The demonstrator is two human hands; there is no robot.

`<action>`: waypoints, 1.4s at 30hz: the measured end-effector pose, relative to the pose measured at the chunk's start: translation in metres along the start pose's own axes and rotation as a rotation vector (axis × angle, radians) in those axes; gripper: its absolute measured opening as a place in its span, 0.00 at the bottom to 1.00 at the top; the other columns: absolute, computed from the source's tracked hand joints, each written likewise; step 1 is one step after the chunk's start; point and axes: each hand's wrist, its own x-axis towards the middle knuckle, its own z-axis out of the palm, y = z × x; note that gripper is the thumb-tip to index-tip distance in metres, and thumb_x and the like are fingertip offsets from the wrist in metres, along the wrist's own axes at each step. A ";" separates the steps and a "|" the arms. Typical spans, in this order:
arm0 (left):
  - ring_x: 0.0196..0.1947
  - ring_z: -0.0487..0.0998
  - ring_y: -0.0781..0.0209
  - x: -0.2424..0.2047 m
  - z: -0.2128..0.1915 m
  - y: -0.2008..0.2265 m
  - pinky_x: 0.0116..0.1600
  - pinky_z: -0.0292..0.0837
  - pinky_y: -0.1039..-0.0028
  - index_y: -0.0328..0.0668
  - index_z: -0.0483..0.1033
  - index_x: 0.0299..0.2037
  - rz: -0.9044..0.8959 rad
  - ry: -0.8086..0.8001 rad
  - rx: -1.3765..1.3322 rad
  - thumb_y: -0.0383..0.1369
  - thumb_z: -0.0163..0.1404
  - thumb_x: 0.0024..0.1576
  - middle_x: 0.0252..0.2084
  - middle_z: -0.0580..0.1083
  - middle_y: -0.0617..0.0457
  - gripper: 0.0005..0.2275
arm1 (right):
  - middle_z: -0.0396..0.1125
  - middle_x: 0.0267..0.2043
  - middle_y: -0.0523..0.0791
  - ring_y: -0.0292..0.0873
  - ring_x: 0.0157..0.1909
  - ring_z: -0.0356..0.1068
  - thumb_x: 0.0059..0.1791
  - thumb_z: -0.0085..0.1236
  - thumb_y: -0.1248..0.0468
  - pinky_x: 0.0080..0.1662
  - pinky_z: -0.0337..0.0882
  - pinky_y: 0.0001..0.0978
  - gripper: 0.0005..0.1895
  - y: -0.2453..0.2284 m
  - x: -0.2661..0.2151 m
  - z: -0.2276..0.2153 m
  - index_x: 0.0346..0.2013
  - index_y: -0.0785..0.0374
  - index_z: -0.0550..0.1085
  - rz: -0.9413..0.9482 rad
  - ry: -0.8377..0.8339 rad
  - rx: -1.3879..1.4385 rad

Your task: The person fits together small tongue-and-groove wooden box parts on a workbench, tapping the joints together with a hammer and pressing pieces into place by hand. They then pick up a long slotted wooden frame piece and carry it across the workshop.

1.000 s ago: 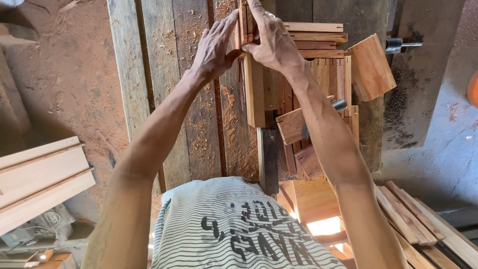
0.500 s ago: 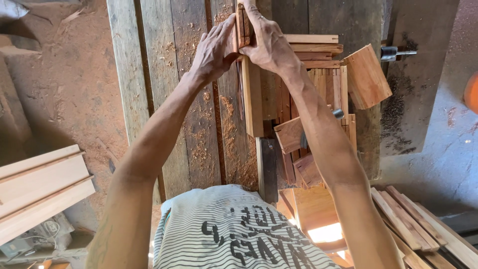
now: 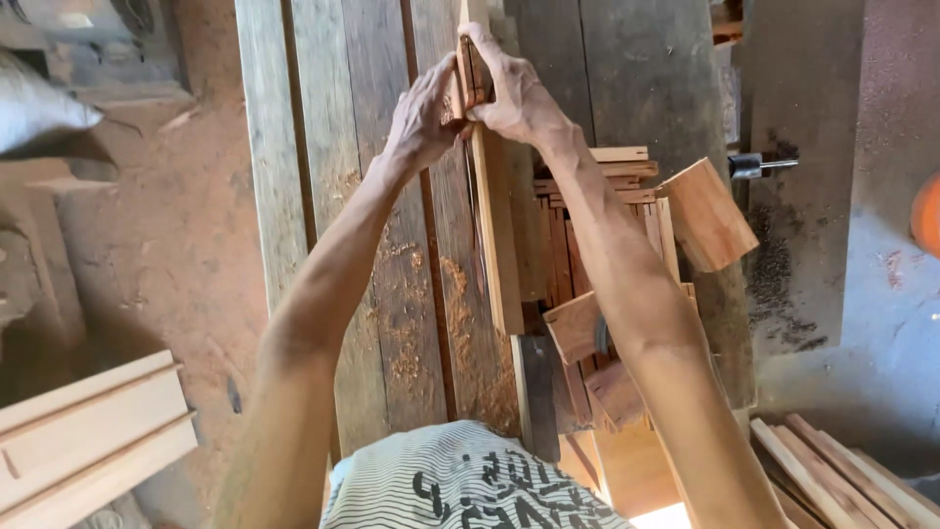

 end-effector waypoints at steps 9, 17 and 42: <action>0.50 0.83 0.53 -0.057 -0.155 0.140 0.56 0.82 0.56 0.40 0.56 0.74 0.038 -0.060 -0.612 0.66 0.54 0.51 0.53 0.79 0.44 0.48 | 0.68 0.64 0.57 0.59 0.61 0.71 0.55 0.58 0.46 0.50 0.73 0.55 0.35 -0.134 -0.022 -0.130 0.71 0.61 0.63 -0.226 -0.040 0.142; 0.43 0.86 0.57 -0.129 -0.185 0.205 0.44 0.87 0.63 0.37 0.64 0.69 -0.011 -0.012 -0.722 0.68 0.54 0.47 0.43 0.80 0.47 0.48 | 0.71 0.61 0.54 0.52 0.58 0.78 0.58 0.52 0.39 0.48 0.80 0.43 0.35 -0.199 -0.077 -0.133 0.71 0.59 0.66 -0.155 -0.075 0.405; 0.52 0.81 0.43 -0.261 -0.138 0.288 0.53 0.82 0.60 0.29 0.59 0.64 -0.180 -0.150 -1.870 0.51 0.47 0.62 0.56 0.71 0.31 0.32 | 0.64 0.18 0.43 0.39 0.20 0.67 0.50 0.32 0.25 0.21 0.70 0.40 0.41 -0.264 -0.188 -0.082 0.27 0.58 0.76 0.267 -0.112 0.132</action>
